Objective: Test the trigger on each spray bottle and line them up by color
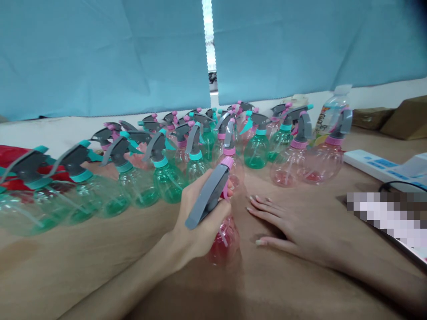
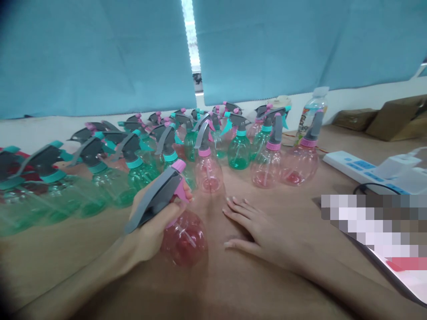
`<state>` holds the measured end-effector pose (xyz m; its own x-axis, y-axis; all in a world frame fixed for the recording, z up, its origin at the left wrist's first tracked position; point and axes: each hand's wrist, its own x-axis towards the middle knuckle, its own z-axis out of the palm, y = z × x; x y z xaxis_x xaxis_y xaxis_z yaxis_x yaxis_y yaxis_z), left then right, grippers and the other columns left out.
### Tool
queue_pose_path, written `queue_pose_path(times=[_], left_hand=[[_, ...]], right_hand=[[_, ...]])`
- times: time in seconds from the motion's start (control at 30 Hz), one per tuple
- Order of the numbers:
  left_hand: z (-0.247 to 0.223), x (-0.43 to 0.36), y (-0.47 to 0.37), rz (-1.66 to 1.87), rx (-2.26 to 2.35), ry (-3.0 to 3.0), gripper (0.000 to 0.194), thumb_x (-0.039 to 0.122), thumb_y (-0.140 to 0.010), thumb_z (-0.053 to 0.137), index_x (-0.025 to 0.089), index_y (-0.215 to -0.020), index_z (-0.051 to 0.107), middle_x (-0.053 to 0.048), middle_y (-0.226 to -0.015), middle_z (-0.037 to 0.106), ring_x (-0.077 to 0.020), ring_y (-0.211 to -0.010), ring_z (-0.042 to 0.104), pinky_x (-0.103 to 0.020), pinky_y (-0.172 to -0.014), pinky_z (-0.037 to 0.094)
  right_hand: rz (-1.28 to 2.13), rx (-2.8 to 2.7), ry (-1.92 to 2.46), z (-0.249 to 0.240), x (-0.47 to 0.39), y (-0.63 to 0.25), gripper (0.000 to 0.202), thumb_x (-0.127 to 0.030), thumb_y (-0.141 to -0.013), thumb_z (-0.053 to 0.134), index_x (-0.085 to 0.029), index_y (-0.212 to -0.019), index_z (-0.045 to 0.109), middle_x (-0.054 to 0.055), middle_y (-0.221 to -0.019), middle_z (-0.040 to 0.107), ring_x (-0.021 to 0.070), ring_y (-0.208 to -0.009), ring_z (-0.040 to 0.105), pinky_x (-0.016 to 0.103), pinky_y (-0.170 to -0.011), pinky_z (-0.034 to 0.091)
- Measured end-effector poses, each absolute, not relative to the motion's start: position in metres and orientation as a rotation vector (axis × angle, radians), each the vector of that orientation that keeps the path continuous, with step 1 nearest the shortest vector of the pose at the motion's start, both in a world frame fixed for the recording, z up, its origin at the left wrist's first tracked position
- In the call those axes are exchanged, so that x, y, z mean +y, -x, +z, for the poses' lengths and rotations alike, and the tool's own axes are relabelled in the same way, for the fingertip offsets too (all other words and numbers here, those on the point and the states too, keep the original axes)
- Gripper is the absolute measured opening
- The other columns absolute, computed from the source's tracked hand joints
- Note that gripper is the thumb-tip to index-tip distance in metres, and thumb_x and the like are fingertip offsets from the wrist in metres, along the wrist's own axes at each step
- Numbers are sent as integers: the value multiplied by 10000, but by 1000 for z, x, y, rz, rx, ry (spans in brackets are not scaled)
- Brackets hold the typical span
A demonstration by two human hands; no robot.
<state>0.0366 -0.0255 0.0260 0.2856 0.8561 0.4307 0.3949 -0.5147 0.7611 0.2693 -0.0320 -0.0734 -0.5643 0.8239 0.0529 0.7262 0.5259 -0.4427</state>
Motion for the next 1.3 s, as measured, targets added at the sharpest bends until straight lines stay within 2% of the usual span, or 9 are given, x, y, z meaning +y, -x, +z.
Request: queue_pose_path(times=[0.13,0.27,0.4,0.57,0.77,1.07,1.3], left_hand=[[26,-25,-38,1219,1112,-1961,142,157,-712,518,232,-682,401,50,-640,418,-124,-553,376,-281,-533,361],[23,-25,-38,1233,1146,-1968,119,173,-711,529,236,-699,429,35,-674,482,-147,-602,470,-294,-571,416],[21,-25,-38,1245,1167,-2003,95,179,-721,525,237,-700,453,23,-696,551,-163,-626,531,-307,-574,423],[24,-25,-39,1246,1169,-2009,100,196,-710,503,243,-674,423,27,-674,520,-167,-613,502,-313,-557,386],[23,-27,-39,1245,1141,-1985,152,164,-720,506,246,-681,383,40,-650,441,-159,-607,456,-301,-558,367],[23,-27,-40,1235,1192,-2011,44,207,-737,514,242,-717,498,23,-676,522,-168,-620,492,-316,-569,394],[25,-26,-40,1270,1179,-2016,95,222,-732,533,242,-680,456,28,-653,496,-156,-582,467,-297,-518,387]], right_hand=[[540,-2515,1297,-74,-33,-270,720,-618,-902,467,-195,-1473,349,110,-1552,271,303,-1431,211,541,-1149,217],[540,-2494,1286,-74,-33,-270,704,-604,-899,491,-230,-1477,342,95,-1551,285,306,-1427,227,542,-1146,228],[554,-2512,1296,-72,-32,-269,721,-613,-899,481,-191,-1470,359,115,-1552,277,312,-1430,216,547,-1147,216],[538,-2541,1301,-72,-32,-270,746,-627,-904,453,-152,-1471,349,128,-1557,250,302,-1436,195,536,-1149,216],[521,-2499,1273,-76,-32,-271,700,-602,-905,482,-212,-1471,355,104,-1552,277,297,-1430,222,538,-1145,227],[534,-2499,1272,-74,-32,-270,710,-600,-903,484,-199,-1474,350,115,-1550,271,307,-1431,213,546,-1144,224],[538,-2515,1298,-72,-33,-269,720,-619,-898,476,-196,-1469,360,112,-1555,256,299,-1432,211,534,-1151,214]])
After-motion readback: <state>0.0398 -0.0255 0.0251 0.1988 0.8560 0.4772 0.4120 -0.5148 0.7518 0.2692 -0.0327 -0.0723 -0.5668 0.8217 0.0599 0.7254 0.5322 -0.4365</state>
